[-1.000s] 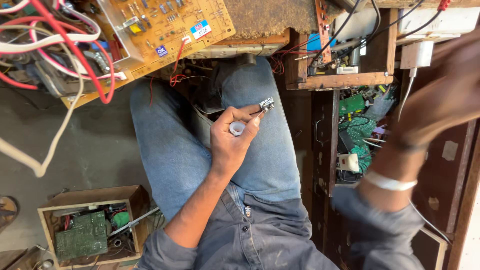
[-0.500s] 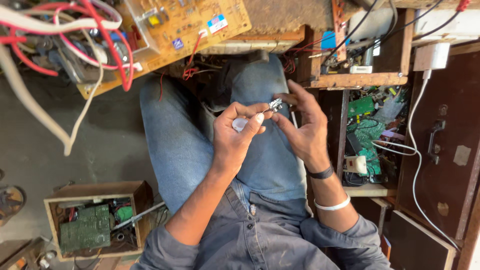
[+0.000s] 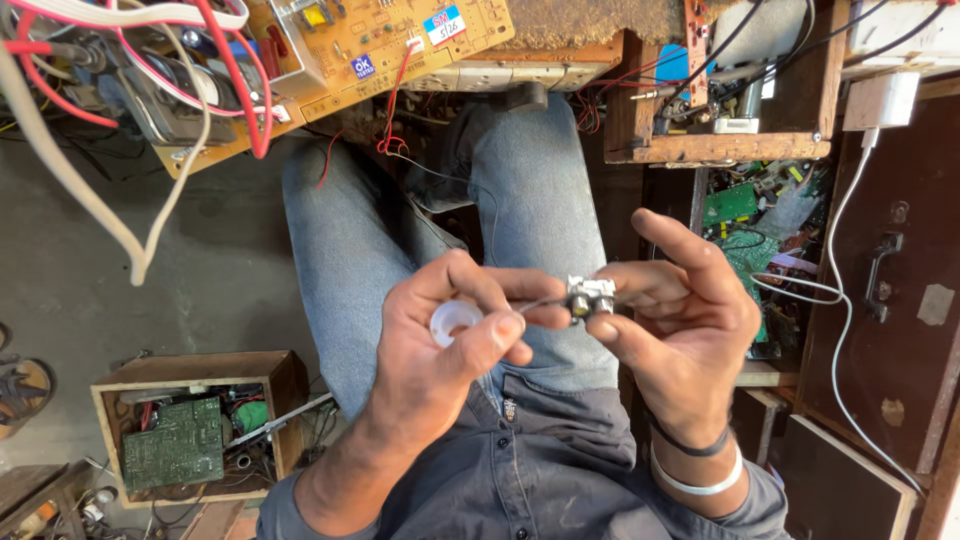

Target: The person sits on the floor and solders wires to a small white plastic component using a soldering iron and solder wire. They also use a screwdriver to adjust the component and handle electrical tape during the process.

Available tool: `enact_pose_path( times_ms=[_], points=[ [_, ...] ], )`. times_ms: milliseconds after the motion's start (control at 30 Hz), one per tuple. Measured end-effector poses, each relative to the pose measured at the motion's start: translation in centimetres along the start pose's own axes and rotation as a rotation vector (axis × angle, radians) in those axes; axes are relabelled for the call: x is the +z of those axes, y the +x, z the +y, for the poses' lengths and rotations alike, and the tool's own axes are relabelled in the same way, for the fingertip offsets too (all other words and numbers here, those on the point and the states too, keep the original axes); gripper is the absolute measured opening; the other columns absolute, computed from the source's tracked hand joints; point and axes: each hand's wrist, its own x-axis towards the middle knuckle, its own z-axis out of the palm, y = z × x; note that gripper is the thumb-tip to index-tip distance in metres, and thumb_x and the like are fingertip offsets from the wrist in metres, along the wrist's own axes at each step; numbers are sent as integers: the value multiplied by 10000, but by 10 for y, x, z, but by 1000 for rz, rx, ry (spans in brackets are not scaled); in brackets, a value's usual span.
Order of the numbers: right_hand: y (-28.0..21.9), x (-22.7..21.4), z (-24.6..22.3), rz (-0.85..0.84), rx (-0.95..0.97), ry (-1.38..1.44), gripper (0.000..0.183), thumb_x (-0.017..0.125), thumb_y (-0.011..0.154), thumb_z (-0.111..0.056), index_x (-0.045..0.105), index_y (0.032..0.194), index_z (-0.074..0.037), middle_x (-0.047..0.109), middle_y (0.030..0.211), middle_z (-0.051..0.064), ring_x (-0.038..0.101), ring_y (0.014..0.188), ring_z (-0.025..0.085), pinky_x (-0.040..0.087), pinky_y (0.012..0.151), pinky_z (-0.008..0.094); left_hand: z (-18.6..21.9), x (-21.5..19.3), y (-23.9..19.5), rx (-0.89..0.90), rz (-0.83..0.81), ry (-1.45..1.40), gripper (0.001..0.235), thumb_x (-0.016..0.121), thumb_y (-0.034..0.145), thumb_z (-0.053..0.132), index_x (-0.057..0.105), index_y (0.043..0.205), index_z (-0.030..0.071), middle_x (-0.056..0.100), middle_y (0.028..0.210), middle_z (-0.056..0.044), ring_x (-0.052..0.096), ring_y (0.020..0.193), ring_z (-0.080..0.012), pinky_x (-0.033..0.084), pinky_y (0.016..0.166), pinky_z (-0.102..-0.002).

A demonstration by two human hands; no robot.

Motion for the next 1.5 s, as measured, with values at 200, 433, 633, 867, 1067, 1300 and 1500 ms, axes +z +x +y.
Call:
enact_pose_path(
  times_ms=[200,433,633,867,1067,1300,1500],
  points=[
    [-11,0,-6,-11,-1,43,719,892,888,-95,498,1464,78,763,1018,194,756,926,153,613,843,237,7,4,-15,-10,-34,-78,175,711,995,123,596,963,-5,721,1194,-290,774,1021,-268,646,808,-296],
    [-11,-1,-9,-35,-19,39,751,895,873,-62,475,1481,70,758,1050,219,751,969,172,607,877,242,5,3,-8,49,14,-37,199,731,986,136,587,962,0,718,1045,-205,634,619,-86,507,505,-202],
    [-9,3,-18,-127,-5,30,805,865,861,-5,414,1522,80,753,1057,234,749,1038,236,606,933,295,4,4,3,-55,9,236,276,728,983,225,674,1084,-26,685,848,-70,540,578,-27,430,482,-186],
    [-9,6,-22,-94,-55,-56,808,871,866,-22,411,1522,86,755,1033,228,758,1031,248,620,935,313,12,4,8,-248,-104,217,341,721,955,308,687,1076,-9,685,843,-19,528,591,-25,417,505,-196],
    [-8,5,-23,-106,-91,-124,817,873,874,-67,419,1539,73,764,993,203,772,1006,232,619,909,291,14,4,9,-315,-116,196,361,736,932,314,712,1082,-14,664,813,-14,521,588,-24,414,501,-197],
    [-2,4,-21,-127,-172,-151,807,870,857,-111,430,1512,55,760,964,199,775,956,218,613,864,279,16,4,8,-291,-141,203,376,752,932,329,725,1094,-10,673,817,-17,544,633,-22,425,525,-192],
    [-2,5,-18,-129,-154,-111,806,865,878,-146,434,1529,50,752,996,210,761,968,227,612,893,294,20,5,9,-298,-136,198,408,762,903,353,711,1092,-5,693,899,-18,555,653,-17,450,534,-182]
  ],
)
